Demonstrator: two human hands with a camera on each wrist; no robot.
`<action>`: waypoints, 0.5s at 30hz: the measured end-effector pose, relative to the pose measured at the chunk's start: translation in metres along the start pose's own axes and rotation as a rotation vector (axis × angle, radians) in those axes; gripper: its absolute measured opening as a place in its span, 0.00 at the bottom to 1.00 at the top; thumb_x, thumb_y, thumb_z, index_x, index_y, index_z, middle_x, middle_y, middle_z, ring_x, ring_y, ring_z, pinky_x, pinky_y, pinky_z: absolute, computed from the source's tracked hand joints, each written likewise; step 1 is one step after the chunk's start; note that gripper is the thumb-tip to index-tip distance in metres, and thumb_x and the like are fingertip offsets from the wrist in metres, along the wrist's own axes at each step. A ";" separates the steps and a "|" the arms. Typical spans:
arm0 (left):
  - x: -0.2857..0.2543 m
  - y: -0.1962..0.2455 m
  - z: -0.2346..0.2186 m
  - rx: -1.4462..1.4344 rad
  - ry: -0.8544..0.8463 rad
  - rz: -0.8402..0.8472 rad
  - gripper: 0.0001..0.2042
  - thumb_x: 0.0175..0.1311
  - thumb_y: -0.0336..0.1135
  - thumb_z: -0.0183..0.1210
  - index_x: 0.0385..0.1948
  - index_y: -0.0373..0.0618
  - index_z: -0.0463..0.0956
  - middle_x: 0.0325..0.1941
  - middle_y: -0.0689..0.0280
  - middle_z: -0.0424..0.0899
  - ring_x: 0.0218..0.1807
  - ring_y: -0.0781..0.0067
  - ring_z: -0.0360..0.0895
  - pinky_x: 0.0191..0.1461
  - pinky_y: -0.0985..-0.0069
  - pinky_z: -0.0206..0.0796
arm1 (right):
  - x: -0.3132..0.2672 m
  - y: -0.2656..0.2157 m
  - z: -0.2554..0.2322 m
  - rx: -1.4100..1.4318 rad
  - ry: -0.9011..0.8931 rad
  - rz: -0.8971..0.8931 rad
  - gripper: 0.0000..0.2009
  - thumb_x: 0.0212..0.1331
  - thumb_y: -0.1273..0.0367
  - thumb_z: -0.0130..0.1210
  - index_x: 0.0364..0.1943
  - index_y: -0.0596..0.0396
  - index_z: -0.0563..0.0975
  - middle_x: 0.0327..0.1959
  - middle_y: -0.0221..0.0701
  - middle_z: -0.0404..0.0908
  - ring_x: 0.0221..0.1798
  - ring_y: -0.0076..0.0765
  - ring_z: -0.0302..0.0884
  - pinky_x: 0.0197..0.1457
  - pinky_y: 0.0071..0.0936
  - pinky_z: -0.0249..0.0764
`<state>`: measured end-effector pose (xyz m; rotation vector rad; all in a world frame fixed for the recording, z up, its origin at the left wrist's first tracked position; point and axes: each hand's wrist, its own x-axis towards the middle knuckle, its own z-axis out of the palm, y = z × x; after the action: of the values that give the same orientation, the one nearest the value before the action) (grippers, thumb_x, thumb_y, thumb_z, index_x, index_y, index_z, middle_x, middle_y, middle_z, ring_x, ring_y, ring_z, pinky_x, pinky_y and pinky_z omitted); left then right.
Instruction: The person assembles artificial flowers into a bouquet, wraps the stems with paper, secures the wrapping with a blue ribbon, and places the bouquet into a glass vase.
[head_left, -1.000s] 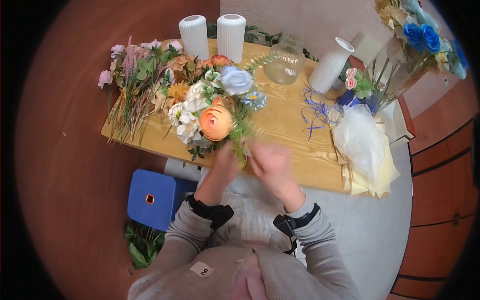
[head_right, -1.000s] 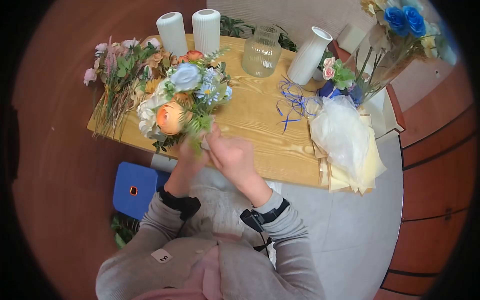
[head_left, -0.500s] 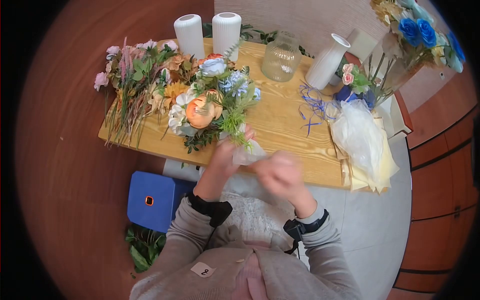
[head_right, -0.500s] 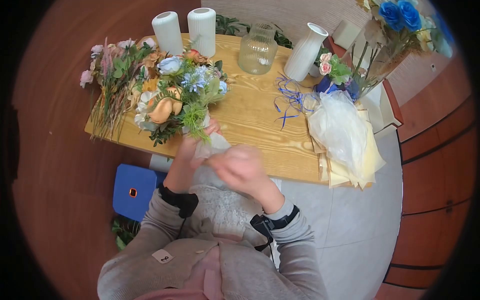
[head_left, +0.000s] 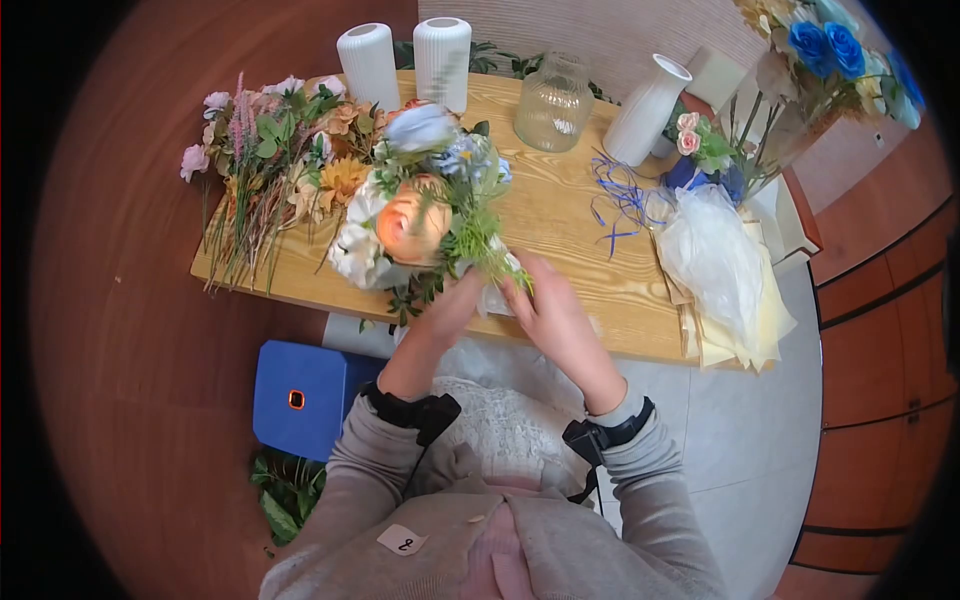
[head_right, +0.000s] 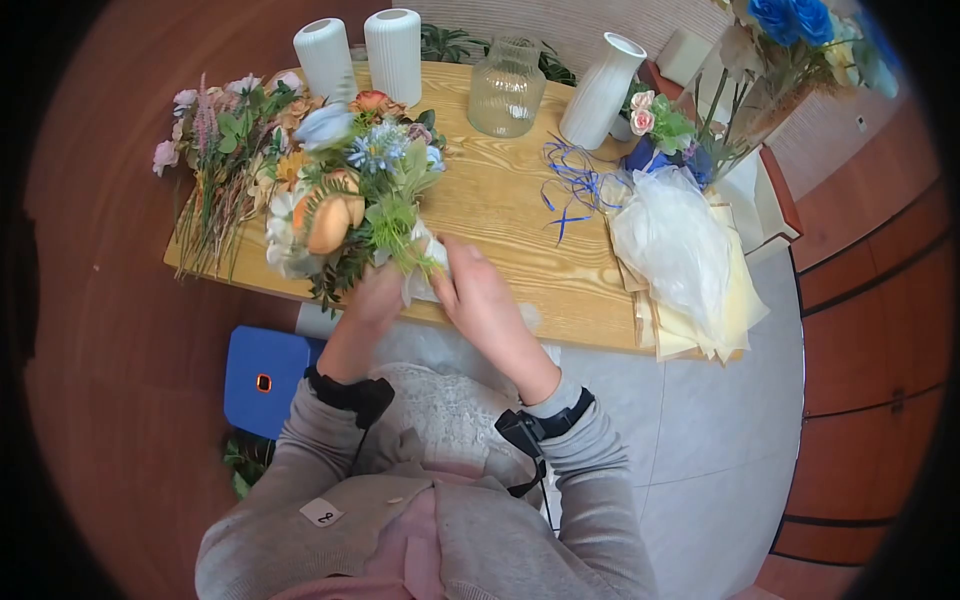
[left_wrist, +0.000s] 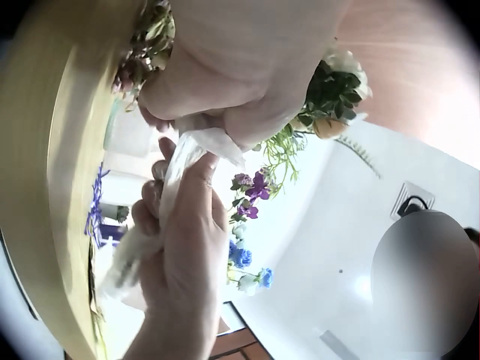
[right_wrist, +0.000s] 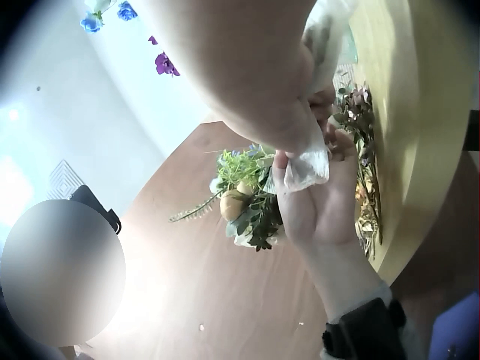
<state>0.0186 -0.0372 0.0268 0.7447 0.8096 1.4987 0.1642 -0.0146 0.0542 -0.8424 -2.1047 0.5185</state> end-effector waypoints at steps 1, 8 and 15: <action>-0.001 0.004 -0.006 0.169 -0.017 -0.022 0.16 0.67 0.38 0.51 0.51 0.40 0.69 0.50 0.66 0.74 0.52 0.77 0.69 0.57 0.76 0.62 | 0.001 -0.003 0.000 -0.015 -0.020 0.057 0.17 0.59 0.68 0.52 0.48 0.65 0.69 0.37 0.52 0.75 0.41 0.58 0.74 0.43 0.43 0.71; 0.004 0.018 -0.013 0.634 -0.081 0.258 0.14 0.58 0.38 0.62 0.39 0.36 0.76 0.38 0.67 0.80 0.40 0.80 0.73 0.44 0.77 0.68 | -0.005 0.005 -0.002 -0.231 -0.114 0.164 0.12 0.61 0.63 0.51 0.35 0.61 0.72 0.25 0.49 0.76 0.29 0.59 0.73 0.32 0.48 0.69; 0.003 0.019 -0.002 0.540 -0.022 0.278 0.08 0.57 0.30 0.62 0.34 0.35 0.79 0.31 0.65 0.83 0.32 0.80 0.78 0.37 0.83 0.69 | -0.006 0.008 0.002 -0.106 -0.025 0.137 0.13 0.61 0.61 0.51 0.31 0.59 0.72 0.24 0.48 0.75 0.27 0.58 0.73 0.29 0.47 0.68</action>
<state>0.0064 -0.0354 0.0412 1.3152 1.1493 1.5224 0.1688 -0.0135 0.0450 -1.0516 -2.1226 0.4942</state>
